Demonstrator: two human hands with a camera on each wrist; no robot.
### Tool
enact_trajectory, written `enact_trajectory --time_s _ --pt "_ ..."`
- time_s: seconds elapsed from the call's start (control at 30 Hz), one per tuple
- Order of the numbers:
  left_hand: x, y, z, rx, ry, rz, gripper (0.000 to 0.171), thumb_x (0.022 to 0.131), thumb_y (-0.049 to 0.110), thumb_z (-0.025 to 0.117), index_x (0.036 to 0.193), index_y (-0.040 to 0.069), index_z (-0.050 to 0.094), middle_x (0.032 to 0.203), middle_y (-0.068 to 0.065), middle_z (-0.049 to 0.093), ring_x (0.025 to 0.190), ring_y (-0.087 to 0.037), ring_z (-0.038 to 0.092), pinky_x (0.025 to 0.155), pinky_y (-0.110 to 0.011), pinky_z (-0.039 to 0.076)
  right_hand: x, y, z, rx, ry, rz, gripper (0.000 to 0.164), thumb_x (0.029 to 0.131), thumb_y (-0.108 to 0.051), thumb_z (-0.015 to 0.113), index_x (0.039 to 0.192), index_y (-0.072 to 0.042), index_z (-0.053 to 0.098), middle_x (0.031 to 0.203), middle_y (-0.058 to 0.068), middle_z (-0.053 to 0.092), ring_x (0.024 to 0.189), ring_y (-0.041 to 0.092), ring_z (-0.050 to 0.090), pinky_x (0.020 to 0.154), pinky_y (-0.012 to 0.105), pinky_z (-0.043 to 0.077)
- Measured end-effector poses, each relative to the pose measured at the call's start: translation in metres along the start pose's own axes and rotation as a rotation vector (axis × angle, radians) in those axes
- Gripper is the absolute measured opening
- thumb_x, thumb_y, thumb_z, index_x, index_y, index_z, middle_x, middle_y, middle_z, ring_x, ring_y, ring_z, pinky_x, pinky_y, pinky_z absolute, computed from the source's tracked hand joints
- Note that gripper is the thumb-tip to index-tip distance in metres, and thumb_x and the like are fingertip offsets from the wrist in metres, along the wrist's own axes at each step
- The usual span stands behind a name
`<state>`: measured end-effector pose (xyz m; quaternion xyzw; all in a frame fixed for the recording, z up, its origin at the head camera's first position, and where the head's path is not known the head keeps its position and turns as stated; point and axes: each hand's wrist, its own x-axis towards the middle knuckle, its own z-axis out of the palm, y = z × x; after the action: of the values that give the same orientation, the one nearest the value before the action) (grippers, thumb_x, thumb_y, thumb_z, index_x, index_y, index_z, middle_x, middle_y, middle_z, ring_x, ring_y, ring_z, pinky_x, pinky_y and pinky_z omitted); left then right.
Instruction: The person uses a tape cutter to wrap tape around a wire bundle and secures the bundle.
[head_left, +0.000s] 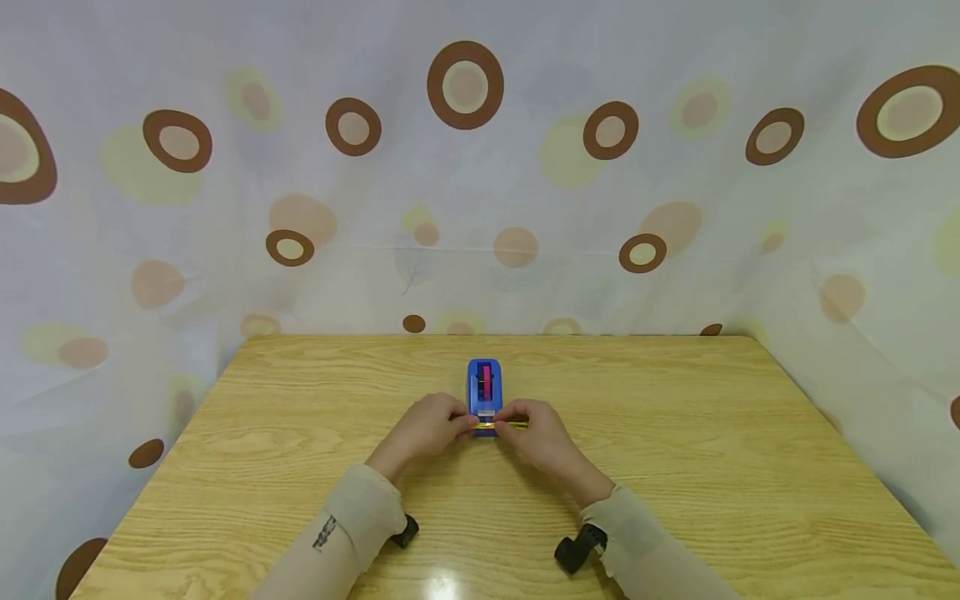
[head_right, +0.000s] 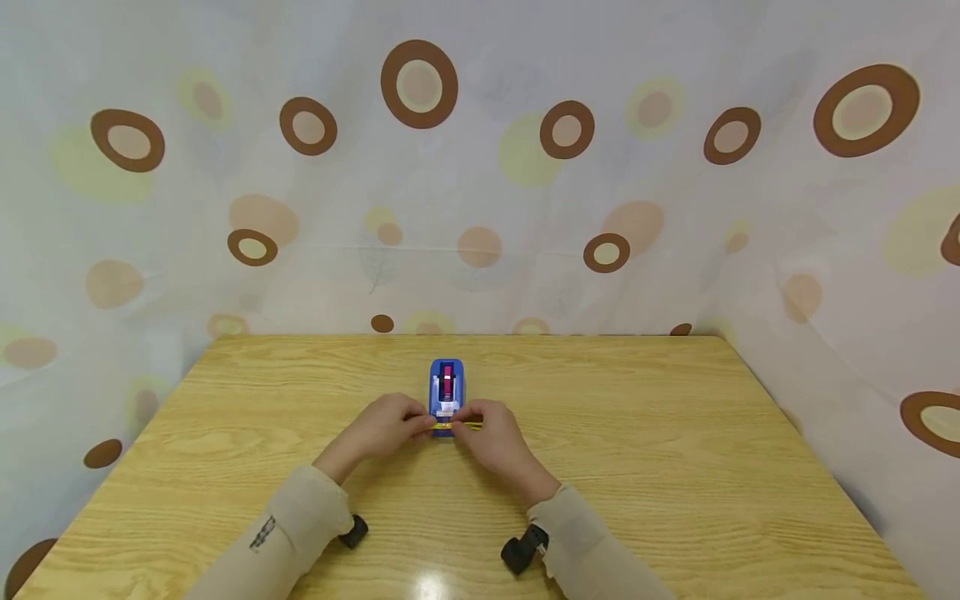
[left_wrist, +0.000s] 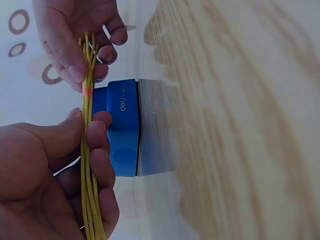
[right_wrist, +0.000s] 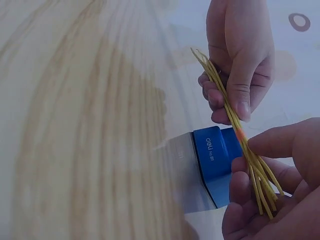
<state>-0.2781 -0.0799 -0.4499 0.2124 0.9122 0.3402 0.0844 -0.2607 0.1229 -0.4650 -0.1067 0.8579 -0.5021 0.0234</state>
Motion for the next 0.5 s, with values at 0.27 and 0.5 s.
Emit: enact_trajectory --time_s 0.27,0.5 --pt "-0.0005 0.0021 -0.001 0.001 0.028 -0.008 0.027 0.099 0.023 0.063 0.078 0.01 0.074 0.071 -0.002 0.065 0.058 -0.01 0.047 0.053 -0.025 0.038 -0.0005 -0.0054 -0.0018 -0.027 -0.021 -0.004 0.007 0.093 -0.01 0.069 0.092 -0.006 0.074 0.094 0.001 0.07 0.101 0.022 0.062 0.093 0.047 0.049" --pt "-0.0014 0.0031 -0.0019 -0.008 0.05 -0.01 0.025 0.097 0.022 0.065 0.078 0.01 0.075 0.073 0.002 0.066 0.062 -0.011 0.051 0.055 -0.027 0.042 0.0001 -0.0097 -0.0036 -0.05 -0.045 -0.024 0.008 0.09 -0.012 0.072 0.09 -0.005 0.076 0.09 0.001 0.07 0.087 0.016 0.063 0.077 0.037 0.054"
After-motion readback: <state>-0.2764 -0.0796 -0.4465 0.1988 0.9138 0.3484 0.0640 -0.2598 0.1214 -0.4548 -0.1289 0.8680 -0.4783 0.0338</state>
